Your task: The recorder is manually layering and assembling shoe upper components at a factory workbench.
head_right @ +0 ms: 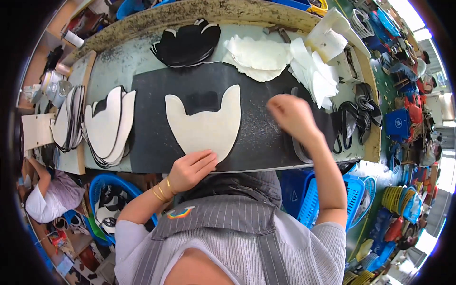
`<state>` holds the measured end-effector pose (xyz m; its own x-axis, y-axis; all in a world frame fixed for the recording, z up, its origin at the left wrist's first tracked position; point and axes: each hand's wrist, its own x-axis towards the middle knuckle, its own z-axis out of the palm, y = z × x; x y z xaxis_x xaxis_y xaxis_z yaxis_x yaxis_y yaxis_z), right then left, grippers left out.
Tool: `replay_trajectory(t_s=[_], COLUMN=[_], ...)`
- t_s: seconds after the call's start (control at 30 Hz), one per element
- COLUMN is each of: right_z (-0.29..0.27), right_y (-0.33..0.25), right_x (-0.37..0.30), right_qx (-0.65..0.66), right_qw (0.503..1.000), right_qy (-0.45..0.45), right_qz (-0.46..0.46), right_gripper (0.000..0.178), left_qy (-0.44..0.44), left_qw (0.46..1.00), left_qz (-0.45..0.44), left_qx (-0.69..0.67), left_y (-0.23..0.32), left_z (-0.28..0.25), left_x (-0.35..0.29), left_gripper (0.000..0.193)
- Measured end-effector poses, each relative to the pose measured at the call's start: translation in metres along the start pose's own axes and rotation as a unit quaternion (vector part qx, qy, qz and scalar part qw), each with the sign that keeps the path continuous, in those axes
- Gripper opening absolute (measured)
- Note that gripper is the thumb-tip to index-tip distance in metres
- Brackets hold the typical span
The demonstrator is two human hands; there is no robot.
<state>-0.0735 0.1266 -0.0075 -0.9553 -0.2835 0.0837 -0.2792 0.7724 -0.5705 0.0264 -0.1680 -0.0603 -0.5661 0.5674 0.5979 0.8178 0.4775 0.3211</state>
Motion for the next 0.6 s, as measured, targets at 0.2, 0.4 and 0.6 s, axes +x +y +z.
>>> replay_trajectory(t_s=[0.2, 0.4, 0.6], right_z=[0.014, 0.037, 0.038], right_y=[0.047, 0.052, 0.051], right_x=[0.079, 0.101, 0.120], right_qx=[-0.123, -0.221, -0.296], right_qw=[0.963, 0.945, 0.898], right_qy=[0.138, 0.018, 0.035], right_qz=[-0.198, -0.240, -0.324], right_gripper=[0.008, 0.005, 0.005], left_qy=[-0.050, 0.054, 0.022], left_qw=[0.992, 0.963, 0.991], left_qz=[-0.093, -0.237, -0.134], left_qx=[-0.073, -0.116, -0.019], left_y=[-0.038, -0.098, -0.102], left_z=[0.016, 0.084, 0.112], left_x=[0.071, 0.147, 0.147], left_gripper=[0.020, 0.015, 0.018])
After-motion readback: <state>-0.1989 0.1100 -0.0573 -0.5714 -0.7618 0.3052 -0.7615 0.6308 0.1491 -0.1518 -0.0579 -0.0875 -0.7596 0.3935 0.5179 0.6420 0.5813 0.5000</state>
